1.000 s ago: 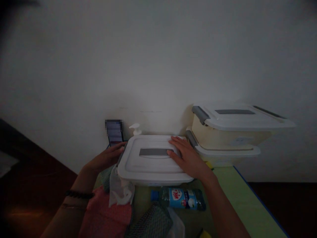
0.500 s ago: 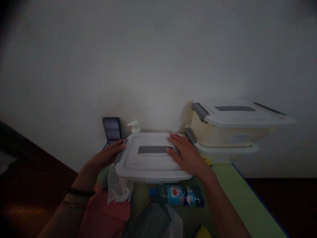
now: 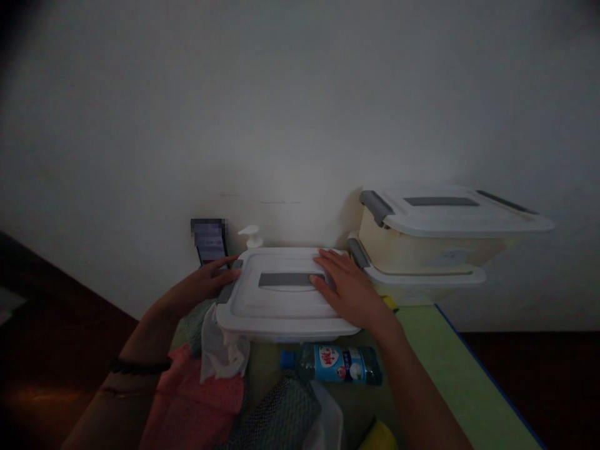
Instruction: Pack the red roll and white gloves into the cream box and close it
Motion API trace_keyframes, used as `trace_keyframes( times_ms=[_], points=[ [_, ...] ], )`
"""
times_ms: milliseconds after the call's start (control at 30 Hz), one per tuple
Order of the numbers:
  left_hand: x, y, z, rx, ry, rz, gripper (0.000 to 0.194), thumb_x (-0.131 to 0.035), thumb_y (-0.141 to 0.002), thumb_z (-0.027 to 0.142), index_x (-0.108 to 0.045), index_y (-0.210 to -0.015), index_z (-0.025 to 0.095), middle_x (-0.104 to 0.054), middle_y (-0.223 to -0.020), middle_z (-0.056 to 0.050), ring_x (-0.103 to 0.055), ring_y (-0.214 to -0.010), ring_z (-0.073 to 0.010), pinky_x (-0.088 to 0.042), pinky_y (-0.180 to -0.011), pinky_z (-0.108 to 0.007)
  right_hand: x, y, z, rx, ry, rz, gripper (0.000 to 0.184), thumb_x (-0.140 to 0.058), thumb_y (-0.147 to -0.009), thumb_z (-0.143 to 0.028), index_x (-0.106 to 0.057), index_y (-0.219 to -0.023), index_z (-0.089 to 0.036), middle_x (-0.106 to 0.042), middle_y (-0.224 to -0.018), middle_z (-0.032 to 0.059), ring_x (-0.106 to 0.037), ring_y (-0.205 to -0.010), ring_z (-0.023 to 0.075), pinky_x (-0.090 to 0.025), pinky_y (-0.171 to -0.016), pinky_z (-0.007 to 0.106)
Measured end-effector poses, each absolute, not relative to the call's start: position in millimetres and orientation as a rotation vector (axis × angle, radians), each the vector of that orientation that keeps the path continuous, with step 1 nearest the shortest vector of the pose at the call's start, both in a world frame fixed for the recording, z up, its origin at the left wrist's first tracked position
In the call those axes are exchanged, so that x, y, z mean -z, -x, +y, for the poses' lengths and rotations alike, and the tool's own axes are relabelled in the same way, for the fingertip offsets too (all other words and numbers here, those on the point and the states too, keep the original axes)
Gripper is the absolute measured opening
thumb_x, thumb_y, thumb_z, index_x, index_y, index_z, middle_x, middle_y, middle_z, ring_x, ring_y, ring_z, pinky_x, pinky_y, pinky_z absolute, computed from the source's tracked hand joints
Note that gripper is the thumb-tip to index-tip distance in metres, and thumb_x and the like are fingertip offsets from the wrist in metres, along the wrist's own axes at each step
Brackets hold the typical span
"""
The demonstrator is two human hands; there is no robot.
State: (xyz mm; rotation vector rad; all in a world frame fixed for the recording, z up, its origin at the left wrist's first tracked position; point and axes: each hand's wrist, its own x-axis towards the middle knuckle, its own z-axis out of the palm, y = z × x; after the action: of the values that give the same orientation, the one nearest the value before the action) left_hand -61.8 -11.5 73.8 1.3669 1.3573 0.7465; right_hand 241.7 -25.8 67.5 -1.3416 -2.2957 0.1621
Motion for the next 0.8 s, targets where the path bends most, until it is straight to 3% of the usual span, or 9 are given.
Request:
trace_keyframes(
  times_ms=[100, 167, 233, 300, 533, 667, 800],
  points=[
    [-78.3, 60.7, -13.5, -0.671, -1.570, 1.472, 0.053, -0.056, -0.079, 0.049, -0.057, -0.116, 0.011, -0.064, -0.072, -0.004, -0.058, -0.059, -0.0181, -0.045, -0.052, -0.028, -67.5, -239.2, -26.7, -0.169, 1.341, -2.278, 0.049, -0.041, -0.092, -0.045, -0.055, -0.128, -0.015, -0.051, -0.138, 0.0138, -0.042, -0.132, 0.0263, -0.027, -0.112, 0.050],
    [-80.1, 58.5, -15.5, -0.695, -1.661, 1.541, 0.054, -0.054, -0.080, 0.050, -0.057, -0.117, 0.012, -0.065, -0.093, -0.011, -0.062, -0.081, -0.0254, -0.050, -0.069, -0.037, -66.5, -237.6, -27.2, -0.181, 1.332, -2.259, 0.048, -0.041, -0.093, -0.044, -0.055, -0.127, -0.015, -0.052, -0.137, 0.0140, -0.043, -0.132, 0.0255, -0.028, -0.113, 0.049],
    [-81.9, 54.4, -18.4, -0.790, -1.849, 1.625, 0.055, -0.050, -0.081, 0.050, -0.053, -0.121, 0.011, -0.058, -0.117, -0.016, -0.054, -0.110, -0.0311, -0.043, -0.094, -0.045, -66.3, -237.7, -28.1, -0.184, 1.330, -2.221, 0.047, -0.041, -0.093, -0.043, -0.055, -0.127, -0.014, -0.051, -0.138, 0.0155, -0.043, -0.132, 0.0256, -0.029, -0.112, 0.049],
    [-83.7, 48.8, -21.7, -0.889, -2.094, 1.627, 0.056, -0.046, -0.084, 0.048, -0.051, -0.123, 0.010, -0.051, -0.129, -0.018, -0.044, -0.124, -0.0306, -0.032, -0.107, -0.047, -69.0, -241.2, -30.3, -0.188, 1.324, -2.184, 0.047, -0.041, -0.092, -0.041, -0.053, -0.128, -0.012, -0.049, -0.139, 0.0174, -0.042, -0.132, 0.0259, -0.032, -0.110, 0.049],
    [-78.4, 28.7, -24.9, -0.870, -2.483, 1.472, 0.053, -0.031, -0.092, 0.047, -0.052, -0.125, 0.011, -0.052, -0.135, -0.017, -0.042, -0.130, -0.0275, -0.032, -0.110, -0.050, -103.3, -274.7, -49.9, -0.245, 1.383, -2.084, 0.041, -0.040, -0.092, -0.034, -0.056, -0.123, -0.014, -0.056, -0.133, 0.0149, -0.049, -0.126, 0.0242, -0.036, -0.107, 0.044],
    [-74.4, 26.1, -24.4, -0.641, -2.536, 1.497, 0.060, -0.024, -0.093, 0.051, -0.052, -0.128, 0.011, -0.052, -0.137, -0.016, -0.038, -0.134, -0.0296, -0.032, -0.109, -0.053, -117.9, -284.5, -59.7, -0.488, 1.549, -2.068, 0.040, -0.040, -0.092, -0.036, -0.058, -0.120, -0.014, -0.065, -0.118, 0.0121, -0.062, -0.105, 0.0224, -0.048, -0.090, 0.036],
    [-77.4, 27.2, -25.6, -0.485, -2.569, 1.529, 0.063, -0.024, -0.093, 0.050, -0.050, -0.132, 0.008, -0.048, -0.141, -0.015, -0.035, -0.136, -0.0308, -0.031, -0.110, -0.053, -123.3, -282.5, -62.0, -0.550, 1.642, -2.220, 0.033, -0.037, -0.092, -0.032, -0.065, -0.093, -0.016, -0.070, -0.093, 0.0096, -0.064, -0.087, 0.0220, -0.047, -0.079, 0.034]
  ],
)
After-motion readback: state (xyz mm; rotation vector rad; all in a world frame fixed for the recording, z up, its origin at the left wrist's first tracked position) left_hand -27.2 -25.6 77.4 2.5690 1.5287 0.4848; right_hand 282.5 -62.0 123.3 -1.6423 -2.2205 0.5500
